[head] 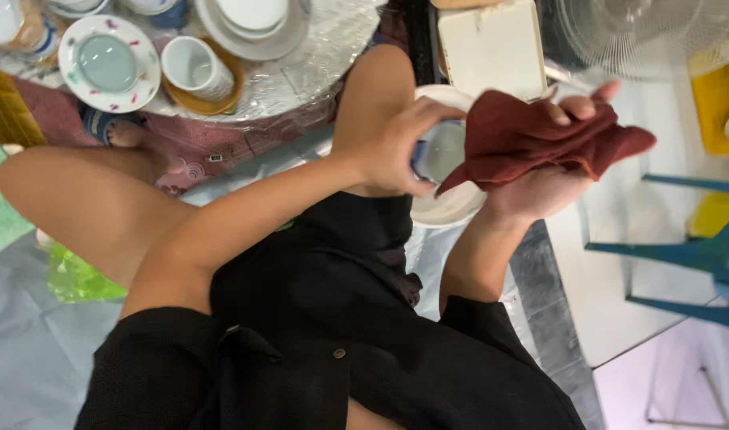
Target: The person sits cross-legged and wipes various ceramic bowls and cups with a maroon cloth. They handle each item one at a time, wiping the exterior and interior surfaces, then place the items back on the table.
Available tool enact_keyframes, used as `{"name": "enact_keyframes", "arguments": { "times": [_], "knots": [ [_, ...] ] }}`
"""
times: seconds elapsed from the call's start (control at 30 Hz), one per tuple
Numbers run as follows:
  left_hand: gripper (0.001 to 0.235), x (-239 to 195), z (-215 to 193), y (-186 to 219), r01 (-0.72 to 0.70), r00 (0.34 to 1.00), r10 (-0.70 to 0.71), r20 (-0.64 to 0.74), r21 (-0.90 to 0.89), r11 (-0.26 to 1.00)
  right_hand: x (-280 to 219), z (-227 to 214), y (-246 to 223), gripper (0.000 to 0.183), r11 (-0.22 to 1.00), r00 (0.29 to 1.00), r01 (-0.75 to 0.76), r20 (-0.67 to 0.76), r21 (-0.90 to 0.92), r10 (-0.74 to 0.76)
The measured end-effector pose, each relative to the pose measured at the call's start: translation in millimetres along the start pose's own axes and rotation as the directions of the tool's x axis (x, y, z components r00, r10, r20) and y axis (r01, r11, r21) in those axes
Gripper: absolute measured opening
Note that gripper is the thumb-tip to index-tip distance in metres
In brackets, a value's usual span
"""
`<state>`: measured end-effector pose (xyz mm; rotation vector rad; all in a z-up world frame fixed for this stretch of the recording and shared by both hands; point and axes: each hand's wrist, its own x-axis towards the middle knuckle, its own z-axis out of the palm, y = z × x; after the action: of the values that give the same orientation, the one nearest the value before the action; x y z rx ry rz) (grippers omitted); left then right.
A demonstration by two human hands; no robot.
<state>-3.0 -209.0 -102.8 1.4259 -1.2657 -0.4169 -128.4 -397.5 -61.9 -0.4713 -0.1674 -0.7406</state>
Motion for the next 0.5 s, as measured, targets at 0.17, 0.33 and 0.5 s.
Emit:
{"name": "enact_keyframes", "arguments": {
  "times": [0.17, 0.33, 0.5],
  "knots": [
    [0.096, -83, -74, 14, 0.026, 0.976, -0.074, -0.205, -0.229, 0.973, 12, 87, 113, 0.054, 0.989, 0.886, 0.116, 0.46, -0.094, -0.06],
    [0.099, -149, -159, 35, -0.075, 0.897, -0.08, -0.435, -0.328, 0.942, 4, 158, 190, 0.06, 0.516, 0.485, 0.374, 0.637, -0.771, 0.6],
    [0.096, -189, -177, 20, -0.12, 0.789, -0.29, -0.543, -0.598, 0.793, 5, 183, 236, 0.053, 0.289, 0.197, 0.831, 0.738, -0.475, 0.645]
  ]
}}
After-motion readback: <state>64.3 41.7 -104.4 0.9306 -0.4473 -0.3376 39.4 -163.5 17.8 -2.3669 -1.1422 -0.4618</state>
